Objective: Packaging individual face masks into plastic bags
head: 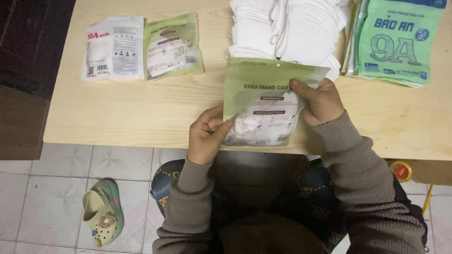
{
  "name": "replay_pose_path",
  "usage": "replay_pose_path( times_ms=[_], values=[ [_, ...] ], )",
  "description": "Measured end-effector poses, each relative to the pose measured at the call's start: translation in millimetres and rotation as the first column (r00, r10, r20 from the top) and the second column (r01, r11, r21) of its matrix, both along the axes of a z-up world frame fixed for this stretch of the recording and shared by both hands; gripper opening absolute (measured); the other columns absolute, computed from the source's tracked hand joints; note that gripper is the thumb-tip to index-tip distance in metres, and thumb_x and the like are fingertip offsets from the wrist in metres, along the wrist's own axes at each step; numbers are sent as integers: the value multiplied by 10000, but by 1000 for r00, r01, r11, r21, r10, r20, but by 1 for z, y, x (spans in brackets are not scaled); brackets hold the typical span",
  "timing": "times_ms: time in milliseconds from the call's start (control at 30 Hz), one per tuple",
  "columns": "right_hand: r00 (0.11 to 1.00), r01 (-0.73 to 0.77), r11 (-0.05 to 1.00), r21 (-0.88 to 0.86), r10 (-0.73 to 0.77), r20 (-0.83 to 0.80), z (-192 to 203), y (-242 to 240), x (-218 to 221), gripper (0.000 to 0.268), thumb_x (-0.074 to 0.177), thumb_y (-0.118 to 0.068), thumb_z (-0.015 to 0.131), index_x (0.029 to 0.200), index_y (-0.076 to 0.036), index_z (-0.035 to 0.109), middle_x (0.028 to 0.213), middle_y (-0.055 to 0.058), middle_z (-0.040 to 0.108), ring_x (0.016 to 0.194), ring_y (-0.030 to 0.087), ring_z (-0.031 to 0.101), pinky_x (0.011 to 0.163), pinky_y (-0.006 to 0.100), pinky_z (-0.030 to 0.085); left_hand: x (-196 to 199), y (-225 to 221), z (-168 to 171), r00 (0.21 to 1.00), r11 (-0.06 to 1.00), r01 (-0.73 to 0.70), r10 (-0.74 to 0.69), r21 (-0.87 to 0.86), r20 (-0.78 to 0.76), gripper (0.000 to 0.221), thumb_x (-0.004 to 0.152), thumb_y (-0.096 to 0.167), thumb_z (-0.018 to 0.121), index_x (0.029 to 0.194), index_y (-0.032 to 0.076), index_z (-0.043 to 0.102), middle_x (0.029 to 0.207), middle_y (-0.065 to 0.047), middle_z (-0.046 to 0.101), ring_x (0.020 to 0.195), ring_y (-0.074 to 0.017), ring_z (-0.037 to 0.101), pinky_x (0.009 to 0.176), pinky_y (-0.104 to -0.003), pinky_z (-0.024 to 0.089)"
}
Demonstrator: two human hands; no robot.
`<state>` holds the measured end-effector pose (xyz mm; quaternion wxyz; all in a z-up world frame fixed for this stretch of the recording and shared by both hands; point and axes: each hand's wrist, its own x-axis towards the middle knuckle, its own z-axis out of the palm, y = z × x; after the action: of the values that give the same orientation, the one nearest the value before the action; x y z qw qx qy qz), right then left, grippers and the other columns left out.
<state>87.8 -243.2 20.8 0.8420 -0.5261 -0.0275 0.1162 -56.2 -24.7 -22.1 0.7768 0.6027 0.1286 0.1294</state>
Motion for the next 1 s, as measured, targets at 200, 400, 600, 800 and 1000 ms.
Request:
replay_pose_path(
  times_ms=[200, 400, 600, 800, 1000],
  values=[
    [998, 52, 998, 16, -53, 42, 0, 5, 5, 367, 848, -43, 809, 1203, -90, 727, 1126, 109, 761, 1038, 276, 773, 992, 453, 646, -6, 7, -28, 998, 994, 50, -52, 95, 20, 418, 866, 35, 808, 1267, 57, 689, 906, -135, 797, 823, -129, 710, 730, -301, 649],
    [992, 98, 994, 49, -102, 77, 2, 1, 9, 352, 903, -79, 788, 1245, -115, 715, 1154, 105, 761, 1092, 266, 771, 1067, 452, 637, -17, 27, -20, 986, 955, -155, 134, 254, 98, 284, 933, 14, 726, 1215, 18, 691, 846, -141, 786, 761, -169, 737, 692, -337, 651],
    [995, 35, 999, 26, -37, 96, 2, 9, 5, 355, 897, -62, 772, 1239, -135, 710, 1160, 115, 751, 1071, 283, 768, 1051, 472, 639, -15, 30, 13, 973, 961, 10, -74, 278, 220, 932, 785, 194, 903, 1518, -32, 374, 1222, -349, 651, 1124, -474, 650, 912, -609, 582],
    [999, 0, 999, -37, 2, 52, -47, -2, 13, 340, 828, -33, 813, 1153, -107, 745, 1061, 92, 768, 1026, 246, 765, 959, 420, 644, 1, 3, -15, 972, 972, 211, -220, 104, 85, 720, 730, 130, 938, 1373, 35, 627, 1249, -152, 723, 1164, -243, 648, 988, -434, 556],
    [962, -266, 959, -93, 270, 32, 19, 23, -31, 335, 808, -29, 795, 1125, -100, 713, 1045, 120, 767, 941, 243, 759, 876, 417, 643, 4, 7, -28, 994, 994, 100, -98, -42, 51, 388, 830, 22, 836, 1202, 75, 739, 1083, -158, 776, 985, -219, 724, 894, -421, 621]
  ],
)
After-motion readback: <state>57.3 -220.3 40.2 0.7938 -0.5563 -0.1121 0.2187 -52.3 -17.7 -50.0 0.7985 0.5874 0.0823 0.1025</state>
